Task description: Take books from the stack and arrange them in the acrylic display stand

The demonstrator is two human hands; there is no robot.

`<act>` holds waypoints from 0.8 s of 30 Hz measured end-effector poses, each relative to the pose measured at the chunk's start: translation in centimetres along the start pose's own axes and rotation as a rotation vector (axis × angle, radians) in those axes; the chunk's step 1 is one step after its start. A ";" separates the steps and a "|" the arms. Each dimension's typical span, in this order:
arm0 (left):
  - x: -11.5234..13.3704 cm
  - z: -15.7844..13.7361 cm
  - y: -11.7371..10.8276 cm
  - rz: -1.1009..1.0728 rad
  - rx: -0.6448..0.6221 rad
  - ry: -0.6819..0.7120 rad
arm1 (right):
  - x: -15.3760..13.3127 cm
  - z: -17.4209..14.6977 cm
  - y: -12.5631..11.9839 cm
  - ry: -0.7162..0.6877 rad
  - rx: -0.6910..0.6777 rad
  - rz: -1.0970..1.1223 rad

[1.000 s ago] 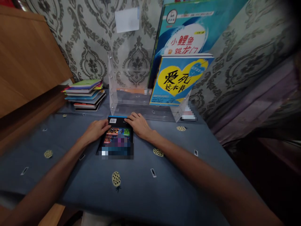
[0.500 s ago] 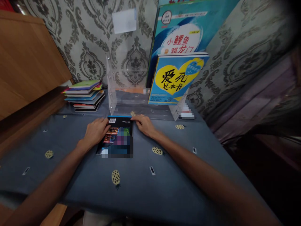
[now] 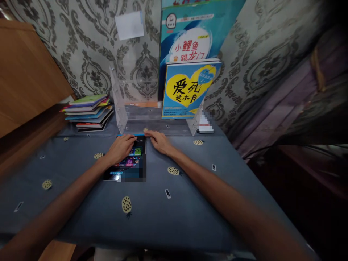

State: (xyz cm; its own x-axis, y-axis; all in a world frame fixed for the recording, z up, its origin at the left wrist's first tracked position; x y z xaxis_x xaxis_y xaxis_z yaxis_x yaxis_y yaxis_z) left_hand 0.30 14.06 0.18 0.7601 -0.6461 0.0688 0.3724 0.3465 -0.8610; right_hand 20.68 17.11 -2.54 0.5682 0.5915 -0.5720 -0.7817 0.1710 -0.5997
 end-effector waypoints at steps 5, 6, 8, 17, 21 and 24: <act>0.6 1.0 1.0 -0.090 0.033 0.077 | -0.2 -0.1 0.0 0.006 -0.013 -0.021; 0.6 1.0 1.2 -0.100 0.038 0.085 | -0.2 -0.1 0.0 0.009 -0.014 -0.026; 0.5 0.8 1.4 -0.117 0.038 0.104 | -0.2 0.0 0.0 0.008 -0.018 -0.027; 1.4 0.2 1.2 -0.239 0.051 0.206 | -0.2 0.0 0.2 -0.023 0.008 -0.032; 1.8 -0.2 0.7 -0.272 0.037 0.242 | -0.1 0.1 0.3 -0.044 0.009 -0.046; 2.0 -0.6 0.2 -0.286 0.000 0.256 | 0.0 0.1 0.3 -0.046 -0.004 -0.069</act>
State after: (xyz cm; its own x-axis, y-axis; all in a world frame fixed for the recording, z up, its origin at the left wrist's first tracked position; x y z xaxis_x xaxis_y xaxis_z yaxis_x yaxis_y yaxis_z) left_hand 1.57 12.47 -0.14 0.4681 -0.8656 0.1778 0.5501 0.1280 -0.8252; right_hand 20.45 17.23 -2.65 0.6081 0.6138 -0.5035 -0.7404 0.2096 -0.6387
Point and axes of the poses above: each hand's wrist, its own z-axis towards the middle knuckle, its own y-axis out of the palm, x = y × z, the point moved 3 cm from there along z, towards the middle knuckle, and after that the axes turned 13 degrees about x, right-handed, at the moved point
